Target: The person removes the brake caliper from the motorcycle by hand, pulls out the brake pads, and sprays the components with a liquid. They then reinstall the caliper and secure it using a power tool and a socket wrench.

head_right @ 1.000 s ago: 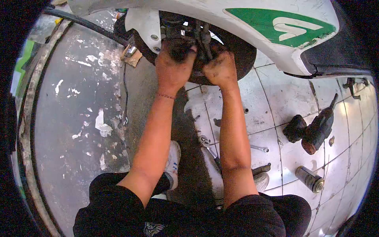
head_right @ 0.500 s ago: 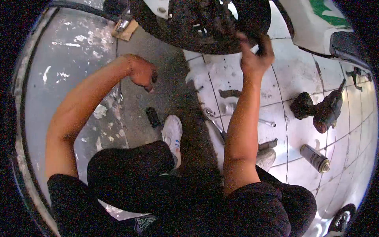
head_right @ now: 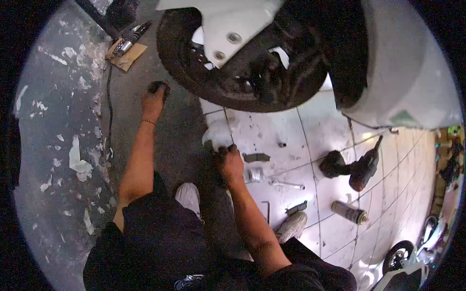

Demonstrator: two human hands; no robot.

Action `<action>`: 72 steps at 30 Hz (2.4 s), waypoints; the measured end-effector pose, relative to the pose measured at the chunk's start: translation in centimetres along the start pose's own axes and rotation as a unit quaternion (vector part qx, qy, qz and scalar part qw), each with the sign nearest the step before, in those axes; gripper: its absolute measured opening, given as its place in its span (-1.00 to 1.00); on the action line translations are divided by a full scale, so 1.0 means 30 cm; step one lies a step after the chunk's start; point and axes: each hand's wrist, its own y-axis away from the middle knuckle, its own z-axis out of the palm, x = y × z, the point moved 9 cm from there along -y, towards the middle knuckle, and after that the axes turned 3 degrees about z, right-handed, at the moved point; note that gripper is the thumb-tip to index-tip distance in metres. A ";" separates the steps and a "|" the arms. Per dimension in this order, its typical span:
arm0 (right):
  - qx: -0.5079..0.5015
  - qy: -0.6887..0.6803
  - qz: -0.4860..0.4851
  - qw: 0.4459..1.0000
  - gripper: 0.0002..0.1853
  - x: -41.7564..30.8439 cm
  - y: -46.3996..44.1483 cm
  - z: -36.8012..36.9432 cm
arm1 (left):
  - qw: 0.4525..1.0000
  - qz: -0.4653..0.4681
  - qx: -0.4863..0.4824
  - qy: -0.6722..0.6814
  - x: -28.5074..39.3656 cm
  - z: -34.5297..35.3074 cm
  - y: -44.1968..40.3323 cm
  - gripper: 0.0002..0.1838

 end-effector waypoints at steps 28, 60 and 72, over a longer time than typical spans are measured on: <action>0.473 -0.240 -0.036 0.847 -0.77 -0.243 -0.145 -0.649 | 0.909 0.319 -0.020 0.269 0.292 -0.027 -0.250 -0.22; -0.369 0.192 0.132 0.900 -0.46 0.739 0.570 -0.125 | 0.881 0.290 -0.365 -0.081 0.079 0.471 0.676 -0.61; -0.426 0.262 -0.227 0.836 -0.75 0.603 0.584 -0.036 | 0.979 0.124 -0.138 -0.081 -0.271 0.117 0.581 -0.55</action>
